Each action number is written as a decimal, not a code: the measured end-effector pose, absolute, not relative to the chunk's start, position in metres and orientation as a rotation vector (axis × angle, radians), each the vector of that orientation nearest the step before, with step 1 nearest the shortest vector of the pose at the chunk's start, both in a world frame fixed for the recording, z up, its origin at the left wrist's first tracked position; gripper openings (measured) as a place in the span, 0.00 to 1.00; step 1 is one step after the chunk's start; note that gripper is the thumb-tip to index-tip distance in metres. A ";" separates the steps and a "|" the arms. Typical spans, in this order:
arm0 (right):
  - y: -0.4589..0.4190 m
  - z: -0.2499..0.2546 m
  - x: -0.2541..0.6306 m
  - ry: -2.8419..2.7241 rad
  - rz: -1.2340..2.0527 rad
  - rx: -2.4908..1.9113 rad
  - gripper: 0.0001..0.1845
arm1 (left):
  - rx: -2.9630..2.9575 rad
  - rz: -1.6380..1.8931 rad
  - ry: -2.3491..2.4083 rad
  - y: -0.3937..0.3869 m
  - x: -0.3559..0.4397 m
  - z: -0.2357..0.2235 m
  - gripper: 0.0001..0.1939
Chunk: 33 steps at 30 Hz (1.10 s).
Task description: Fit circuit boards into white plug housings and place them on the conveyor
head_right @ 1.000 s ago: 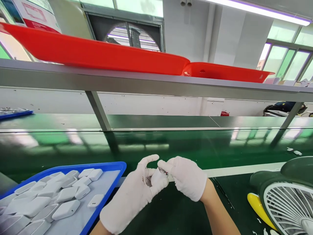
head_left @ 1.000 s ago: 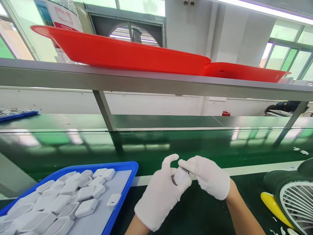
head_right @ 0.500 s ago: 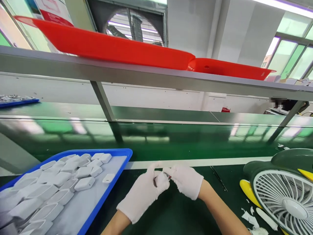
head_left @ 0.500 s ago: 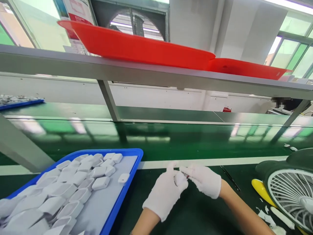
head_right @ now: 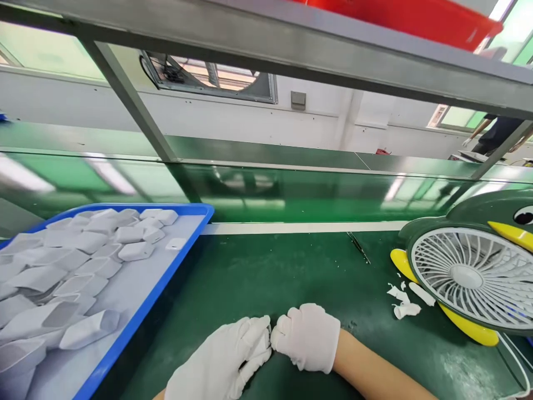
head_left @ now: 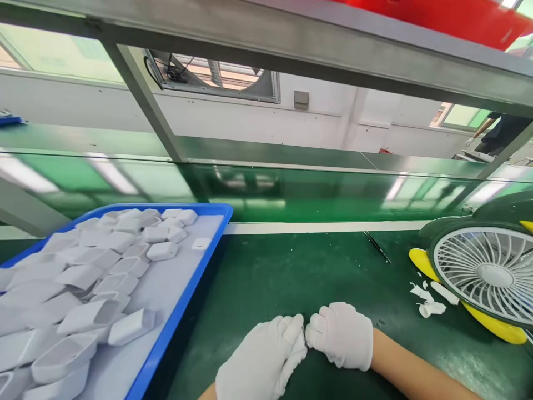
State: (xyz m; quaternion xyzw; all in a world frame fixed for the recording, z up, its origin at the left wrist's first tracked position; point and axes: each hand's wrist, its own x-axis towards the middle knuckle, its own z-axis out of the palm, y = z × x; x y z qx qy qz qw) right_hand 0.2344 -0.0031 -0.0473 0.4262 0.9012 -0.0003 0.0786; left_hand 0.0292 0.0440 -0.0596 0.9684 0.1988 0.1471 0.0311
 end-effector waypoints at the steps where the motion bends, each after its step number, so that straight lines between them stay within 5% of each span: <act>1: -0.003 -0.047 0.236 2.661 -0.021 1.304 0.07 | 2.992 0.459 0.625 0.044 0.028 -0.058 0.13; 10: -0.009 -0.042 0.246 2.550 0.004 1.648 0.03 | 2.770 0.677 0.877 0.052 0.021 -0.064 0.17; 13: -0.011 -0.036 0.249 2.564 -0.042 1.882 0.12 | 2.538 0.659 0.906 0.061 0.022 -0.061 0.17; 17: -0.010 -0.030 0.254 2.680 -0.241 2.070 0.36 | 2.313 0.746 0.877 0.070 0.024 -0.062 0.17; 22: 0.000 -0.034 0.248 2.938 -0.905 1.949 0.11 | 2.160 0.850 0.915 0.065 0.032 -0.058 0.12; 28: -0.008 -0.043 0.233 2.883 -1.620 2.484 0.21 | 2.114 0.876 0.781 0.050 0.038 -0.048 0.12; 30: -0.014 -0.041 0.229 2.927 -1.598 2.533 0.21 | 2.099 0.834 0.755 0.047 0.037 -0.048 0.12; 33: -0.018 -0.033 0.226 3.224 -1.021 2.394 0.10 | 2.057 0.789 0.780 0.044 0.032 -0.052 0.15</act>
